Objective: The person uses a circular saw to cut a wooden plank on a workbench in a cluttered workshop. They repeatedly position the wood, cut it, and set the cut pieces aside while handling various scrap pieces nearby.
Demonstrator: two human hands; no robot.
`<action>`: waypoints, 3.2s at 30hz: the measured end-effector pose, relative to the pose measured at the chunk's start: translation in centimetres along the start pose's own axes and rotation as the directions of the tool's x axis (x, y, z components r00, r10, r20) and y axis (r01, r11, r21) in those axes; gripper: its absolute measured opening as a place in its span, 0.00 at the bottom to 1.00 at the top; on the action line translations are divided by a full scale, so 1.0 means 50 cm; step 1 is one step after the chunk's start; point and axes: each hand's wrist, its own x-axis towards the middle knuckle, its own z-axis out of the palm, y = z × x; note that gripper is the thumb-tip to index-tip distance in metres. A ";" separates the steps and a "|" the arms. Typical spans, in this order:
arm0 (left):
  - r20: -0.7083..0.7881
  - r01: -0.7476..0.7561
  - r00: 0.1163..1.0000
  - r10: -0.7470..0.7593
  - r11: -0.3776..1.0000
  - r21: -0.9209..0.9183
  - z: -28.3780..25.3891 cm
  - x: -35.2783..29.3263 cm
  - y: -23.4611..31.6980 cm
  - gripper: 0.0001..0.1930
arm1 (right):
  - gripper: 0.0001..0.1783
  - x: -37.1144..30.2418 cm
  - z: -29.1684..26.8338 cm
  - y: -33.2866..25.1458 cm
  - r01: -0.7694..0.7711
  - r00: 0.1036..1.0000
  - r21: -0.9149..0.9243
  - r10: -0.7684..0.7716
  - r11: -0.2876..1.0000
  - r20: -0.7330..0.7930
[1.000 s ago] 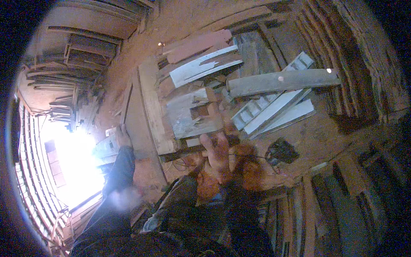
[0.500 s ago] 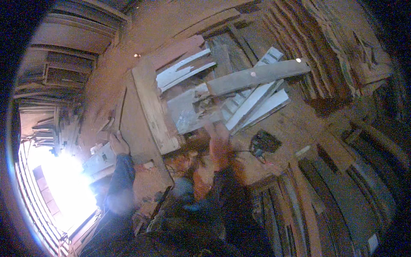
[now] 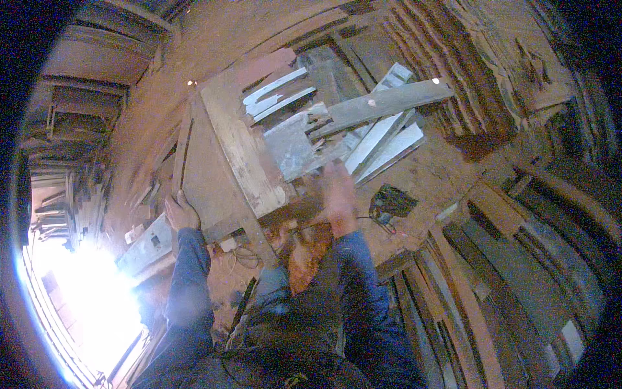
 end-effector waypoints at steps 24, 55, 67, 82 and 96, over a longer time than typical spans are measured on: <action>0.144 -0.281 0.946 0.290 0.956 -0.083 -0.057 0.017 0.080 0.31 | 0.24 -0.059 0.035 -0.035 0.126 0.992 0.185 -0.123 0.975 -0.031; 0.249 -0.323 0.904 0.347 0.937 -0.133 -0.061 0.036 0.082 0.30 | 0.20 -0.106 0.032 -0.158 -0.075 0.997 0.124 0.072 0.989 0.030; 0.237 -0.325 0.906 0.349 0.936 -0.137 -0.050 0.035 0.070 0.30 | 0.21 -0.109 0.026 -0.158 -0.071 0.997 0.069 0.068 0.995 0.043; 0.252 -0.179 0.951 0.182 0.983 -0.035 -0.058 0.006 0.124 0.32 | 0.18 -0.007 -0.005 -0.080 0.019 0.996 0.112 -0.028 0.993 0.081; 0.102 -0.240 0.967 0.235 0.970 0.035 -0.040 0.005 0.125 0.27 | 0.17 0.146 0.087 -0.072 -0.020 0.979 0.512 -0.086 0.859 0.183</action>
